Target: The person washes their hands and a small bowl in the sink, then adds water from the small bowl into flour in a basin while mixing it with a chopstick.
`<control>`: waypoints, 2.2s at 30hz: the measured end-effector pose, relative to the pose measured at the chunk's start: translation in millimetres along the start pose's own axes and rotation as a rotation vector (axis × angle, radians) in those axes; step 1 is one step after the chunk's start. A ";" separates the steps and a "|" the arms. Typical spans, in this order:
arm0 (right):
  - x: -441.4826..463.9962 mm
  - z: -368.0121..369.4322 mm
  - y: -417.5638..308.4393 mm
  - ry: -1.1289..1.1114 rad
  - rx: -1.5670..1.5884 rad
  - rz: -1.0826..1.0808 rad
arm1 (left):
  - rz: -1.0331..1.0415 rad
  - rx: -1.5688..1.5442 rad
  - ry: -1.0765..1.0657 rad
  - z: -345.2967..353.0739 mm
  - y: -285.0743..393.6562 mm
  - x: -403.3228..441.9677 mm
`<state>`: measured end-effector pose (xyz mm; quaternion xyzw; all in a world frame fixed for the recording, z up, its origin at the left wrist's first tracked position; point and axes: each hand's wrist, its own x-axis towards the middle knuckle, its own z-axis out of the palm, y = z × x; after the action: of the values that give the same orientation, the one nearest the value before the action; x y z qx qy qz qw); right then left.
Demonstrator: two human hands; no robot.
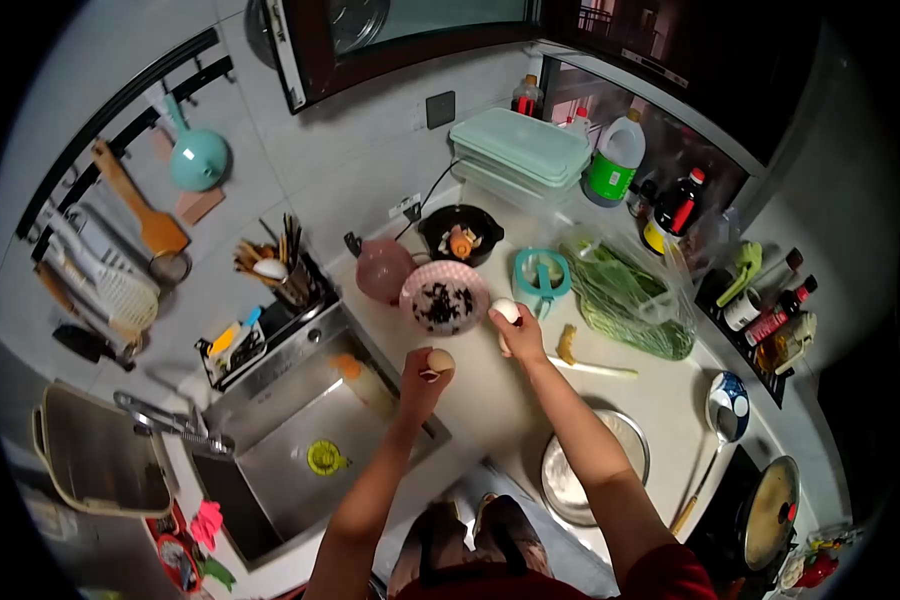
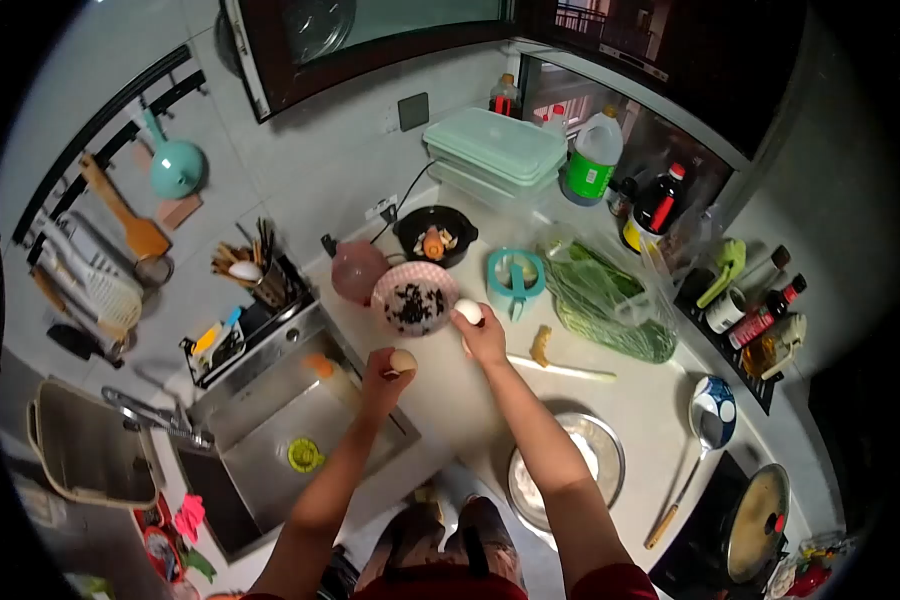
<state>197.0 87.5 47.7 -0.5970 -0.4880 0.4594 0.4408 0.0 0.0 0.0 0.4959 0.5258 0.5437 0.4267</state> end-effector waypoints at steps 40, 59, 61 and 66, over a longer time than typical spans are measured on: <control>299.3 122.7 25.9 0.259 -0.744 -0.168 | 0.373 1.166 -0.060 28.6 -58.0 346.9; -112.7 -27.0 60.4 0.685 -0.449 -0.229 | 0.440 0.495 -0.188 110.4 -21.0 -37.9; -156.0 -56.5 70.1 0.639 -0.515 -0.168 | 0.320 0.472 -0.263 128.3 -22.0 -71.9; -262.0 -132.5 100.7 0.882 -0.693 -0.136 | -0.188 0.555 -0.576 150.7 -61.0 -149.4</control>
<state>318.1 -195.2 5.6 -0.8095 -0.4173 -0.0498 0.4099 166.9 -119.7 -80.9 0.6741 0.5545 0.1787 0.4542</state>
